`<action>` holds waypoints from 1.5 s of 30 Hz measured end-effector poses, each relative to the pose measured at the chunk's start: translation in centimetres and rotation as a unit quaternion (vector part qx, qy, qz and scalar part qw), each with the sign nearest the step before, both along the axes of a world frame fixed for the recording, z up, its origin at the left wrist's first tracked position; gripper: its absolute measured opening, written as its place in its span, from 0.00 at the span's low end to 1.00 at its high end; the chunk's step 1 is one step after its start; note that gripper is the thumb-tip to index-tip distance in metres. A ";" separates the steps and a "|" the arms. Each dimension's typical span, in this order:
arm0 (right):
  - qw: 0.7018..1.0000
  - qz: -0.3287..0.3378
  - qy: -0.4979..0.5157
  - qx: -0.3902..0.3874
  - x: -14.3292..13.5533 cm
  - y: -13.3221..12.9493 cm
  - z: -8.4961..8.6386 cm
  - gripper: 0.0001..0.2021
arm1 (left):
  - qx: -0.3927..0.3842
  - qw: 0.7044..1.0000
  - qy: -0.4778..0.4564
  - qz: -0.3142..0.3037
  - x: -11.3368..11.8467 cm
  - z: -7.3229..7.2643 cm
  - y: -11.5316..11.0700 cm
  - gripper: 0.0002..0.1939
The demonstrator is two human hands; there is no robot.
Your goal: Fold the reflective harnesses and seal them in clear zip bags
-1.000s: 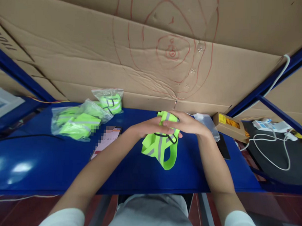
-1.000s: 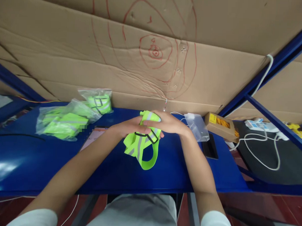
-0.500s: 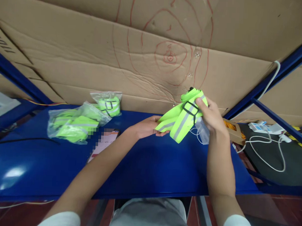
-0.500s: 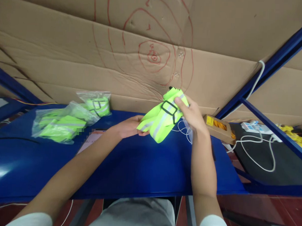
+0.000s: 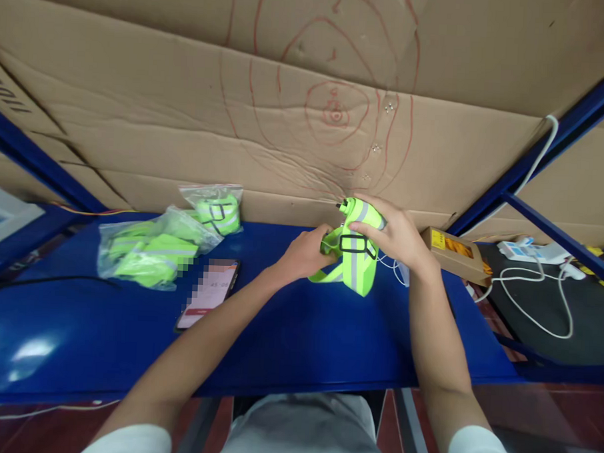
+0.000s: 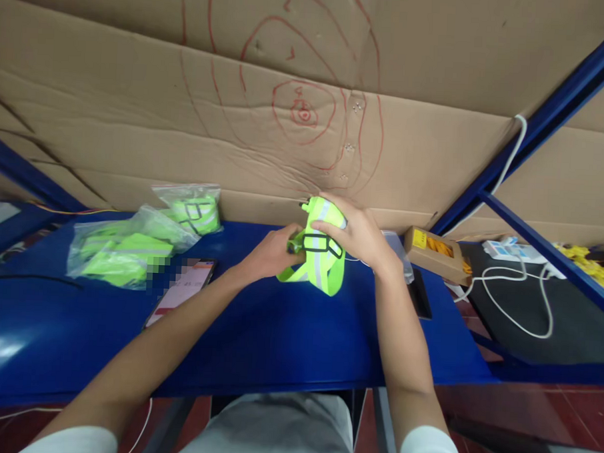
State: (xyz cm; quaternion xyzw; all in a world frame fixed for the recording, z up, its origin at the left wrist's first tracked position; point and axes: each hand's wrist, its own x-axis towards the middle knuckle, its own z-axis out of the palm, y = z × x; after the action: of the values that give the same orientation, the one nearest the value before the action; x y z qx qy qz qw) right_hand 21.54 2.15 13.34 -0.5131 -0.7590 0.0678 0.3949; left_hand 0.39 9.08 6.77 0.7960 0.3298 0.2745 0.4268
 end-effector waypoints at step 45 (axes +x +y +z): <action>0.948 -0.039 0.264 -0.171 -3.4 1.0 -1.5 0.31 | -0.220 0.951 -0.087 -0.199 -1.3 0.9 0.9 0.17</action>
State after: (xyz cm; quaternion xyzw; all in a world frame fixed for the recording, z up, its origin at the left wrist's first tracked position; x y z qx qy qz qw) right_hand 18.11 3.15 11.84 -0.5659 -0.5841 0.3141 0.4898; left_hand -0.92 10.03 7.63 0.7045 0.1784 0.1730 0.6647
